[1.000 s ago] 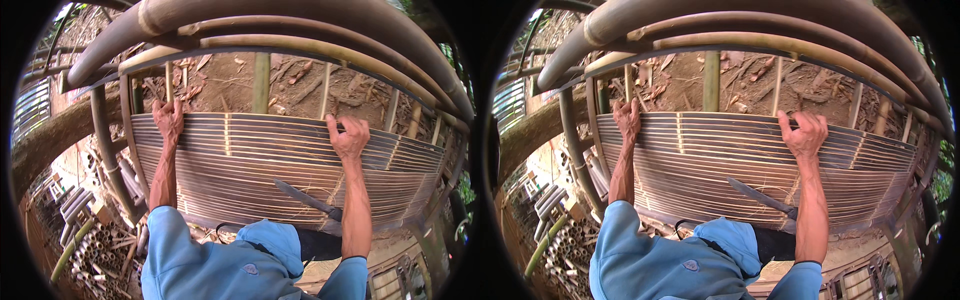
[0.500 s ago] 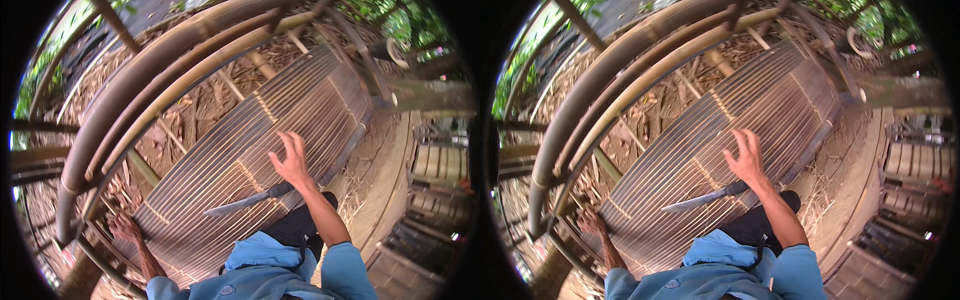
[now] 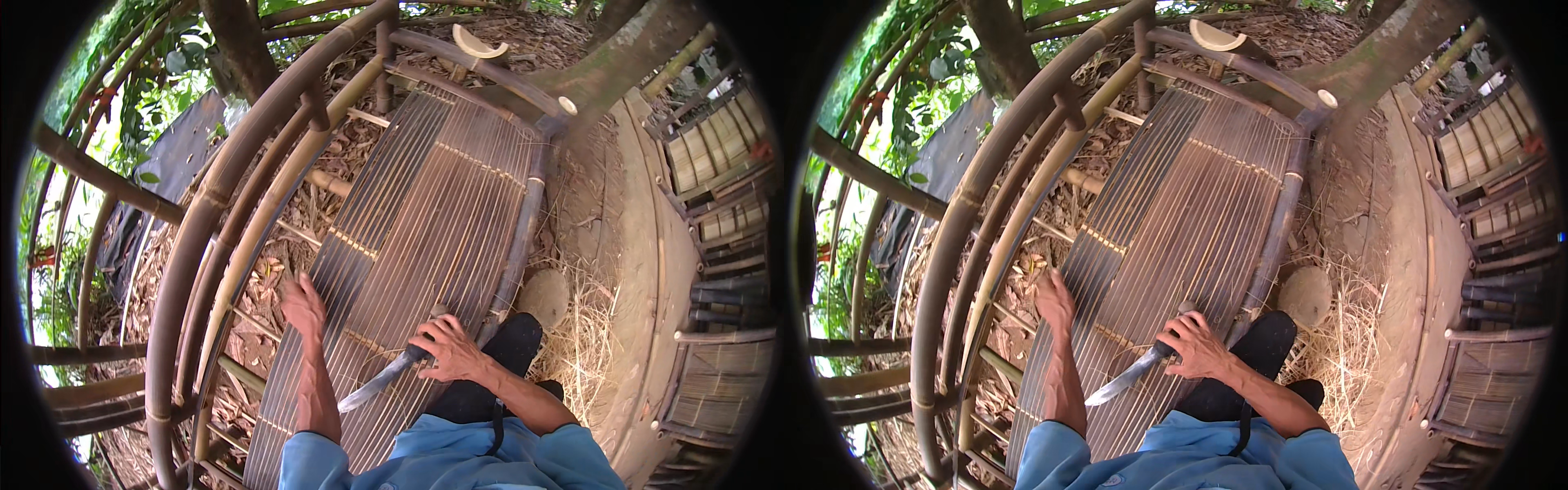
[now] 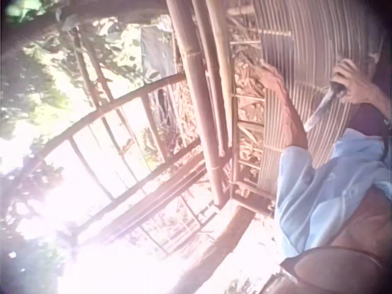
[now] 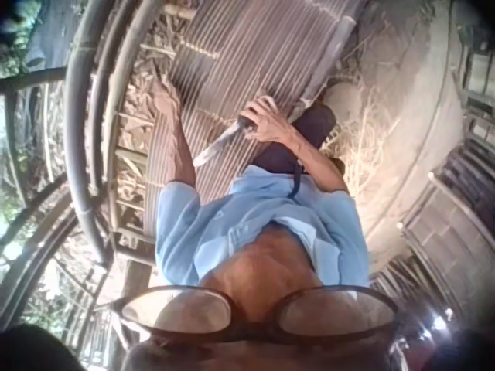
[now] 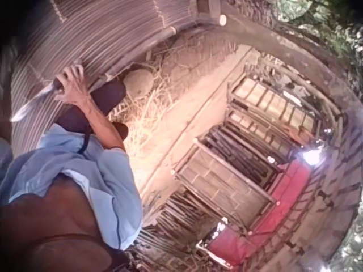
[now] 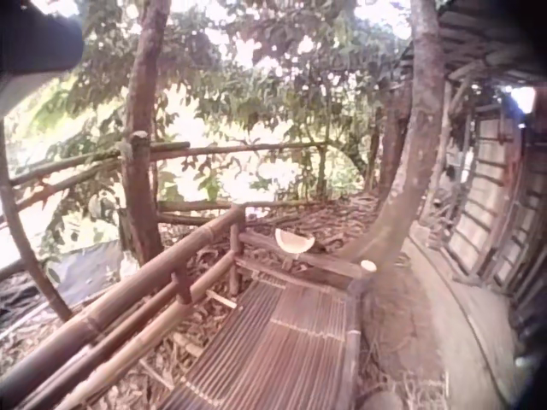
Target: The person shaves a thin strip of bamboo with a machete and then uses the machete to cut a large bamboo pole.
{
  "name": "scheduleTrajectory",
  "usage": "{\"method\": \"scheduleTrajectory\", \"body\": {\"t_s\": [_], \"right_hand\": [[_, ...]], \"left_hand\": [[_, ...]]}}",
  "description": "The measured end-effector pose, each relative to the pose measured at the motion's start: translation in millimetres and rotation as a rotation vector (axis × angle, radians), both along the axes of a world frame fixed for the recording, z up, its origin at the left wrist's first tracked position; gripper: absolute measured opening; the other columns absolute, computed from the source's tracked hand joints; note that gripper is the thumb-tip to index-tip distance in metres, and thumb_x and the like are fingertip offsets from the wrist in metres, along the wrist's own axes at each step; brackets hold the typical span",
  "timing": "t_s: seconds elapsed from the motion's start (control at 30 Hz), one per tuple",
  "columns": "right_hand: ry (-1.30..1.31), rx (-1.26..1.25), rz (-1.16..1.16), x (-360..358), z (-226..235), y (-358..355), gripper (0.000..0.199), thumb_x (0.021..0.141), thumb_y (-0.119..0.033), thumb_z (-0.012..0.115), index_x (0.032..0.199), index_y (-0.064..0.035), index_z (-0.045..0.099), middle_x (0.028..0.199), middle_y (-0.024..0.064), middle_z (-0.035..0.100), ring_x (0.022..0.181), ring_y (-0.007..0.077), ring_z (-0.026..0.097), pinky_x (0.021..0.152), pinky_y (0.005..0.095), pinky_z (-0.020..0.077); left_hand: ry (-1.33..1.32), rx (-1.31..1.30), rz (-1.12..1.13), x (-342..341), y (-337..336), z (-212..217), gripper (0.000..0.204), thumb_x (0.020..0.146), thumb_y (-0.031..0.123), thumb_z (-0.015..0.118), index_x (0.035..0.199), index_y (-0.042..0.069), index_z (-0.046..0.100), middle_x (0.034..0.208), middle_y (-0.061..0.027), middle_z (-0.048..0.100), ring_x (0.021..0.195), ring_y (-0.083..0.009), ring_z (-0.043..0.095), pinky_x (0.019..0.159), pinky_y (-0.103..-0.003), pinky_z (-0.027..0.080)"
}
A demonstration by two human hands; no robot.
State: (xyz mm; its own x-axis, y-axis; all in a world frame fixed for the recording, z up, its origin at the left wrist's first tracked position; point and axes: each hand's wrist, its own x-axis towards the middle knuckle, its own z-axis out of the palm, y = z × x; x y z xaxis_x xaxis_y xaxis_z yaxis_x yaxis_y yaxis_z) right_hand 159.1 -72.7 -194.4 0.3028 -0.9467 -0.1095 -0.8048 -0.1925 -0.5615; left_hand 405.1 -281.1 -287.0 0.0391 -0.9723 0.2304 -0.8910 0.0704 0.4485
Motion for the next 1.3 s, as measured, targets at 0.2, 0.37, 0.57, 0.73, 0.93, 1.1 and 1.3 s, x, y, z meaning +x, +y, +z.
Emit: {"method": "scheduleTrajectory", "body": {"t_s": [0.2,0.37,0.57,0.73,0.93,1.1,1.3], "right_hand": [[0.171,-0.077,0.083,-13.4,-10.7,-2.7,0.042,0.072,-0.021,0.080,0.109,-0.0109,0.064,0.106,0.0058,0.055,0.107,0.0236,0.054,0.100,0.0460,0.0363],[0.310,-0.033,0.167,-32.9,-18.5,-22.3,0.025,0.078,-0.015,0.073,0.097,-0.0120,0.058,0.089,0.0064,0.060,0.094,0.0235,0.061,0.098,0.0405,0.0382],[0.157,0.201,-0.168,-113.9,65.2,1.9,0.044,0.069,-0.022,0.089,0.103,-0.0144,0.062,0.093,0.0081,0.069,0.097,0.0279,0.066,0.100,0.0402,0.0389],[0.060,0.238,-0.540,-143.7,92.7,23.7,0.043,0.076,-0.021,0.083,0.113,-0.0091,0.066,0.096,0.0133,0.072,0.089,0.0308,0.072,0.078,0.0397,0.0557],[-0.060,0.144,-0.712,-138.6,74.3,34.3,0.044,0.086,-0.018,0.077,0.126,-0.0053,0.063,0.101,0.0122,0.070,0.091,0.0204,0.066,0.085,0.0341,0.0524],[-0.141,0.198,-0.617,-108.5,55.4,33.3,0.044,0.086,-0.013,0.077,0.124,0.0027,0.062,0.106,0.0083,0.067,0.096,0.0183,0.062,0.090,0.0318,0.0499],[-0.116,0.198,-0.590,-74.3,62.2,20.5,0.044,0.083,-0.014,0.080,0.121,0.0032,0.063,0.104,0.0077,0.068,0.095,0.0165,0.062,0.089,0.0311,0.0500]], "left_hand": [[0.017,0.180,-0.114,-2.1,4.9,-4.3,0.036,0.107,0.035,0.043,0.097,0.005,0.060,0.090,-0.0239,0.066,0.081,-0.0455,0.064,0.070,-0.054,0.049],[0.041,0.125,-0.089,-4.6,3.2,-3.5,0.038,0.106,0.035,0.046,0.091,0.003,0.059,0.089,-0.0237,0.065,0.084,-0.0450,0.062,0.076,-0.056,0.047],[0.100,0.156,-0.117,8.6,1.1,1.1,0.035,0.104,0.036,0.049,0.103,0.004,0.063,0.098,-0.0228,0.063,0.097,-0.0411,0.059,0.085,-0.052,0.045],[0.089,-0.102,0.051,47.2,16.0,5.6,0.030,0.099,0.032,0.061,0.112,0.006,0.063,0.102,-0.0163,0.058,0.099,-0.0341,0.054,0.092,-0.049,0.041],[0.336,0.170,0.335,166.0,57.5,21.2,0.028,0.094,0.027,0.066,0.092,0.000,0.071,0.074,-0.0128,0.068,0.069,-0.0234,0.065,0.070,-0.039,0.050],[0.246,0.259,0.511,394.5,139.7,-0.6,0.035,0.096,0.031,0.060,0.094,-0.002,0.073,0.079,-0.0190,0.071,0.071,-0.0231,0.068,0.072,-0.038,0.052],[-0.524,0.288,0.593,441.0,222.4,-30.5,0.058,0.105,0.050,0.038,0.142,0.008,0.052,0.124,-0.0253,0.062,0.112,-0.0420,0.057,0.098,-0.057,0.042]]}}
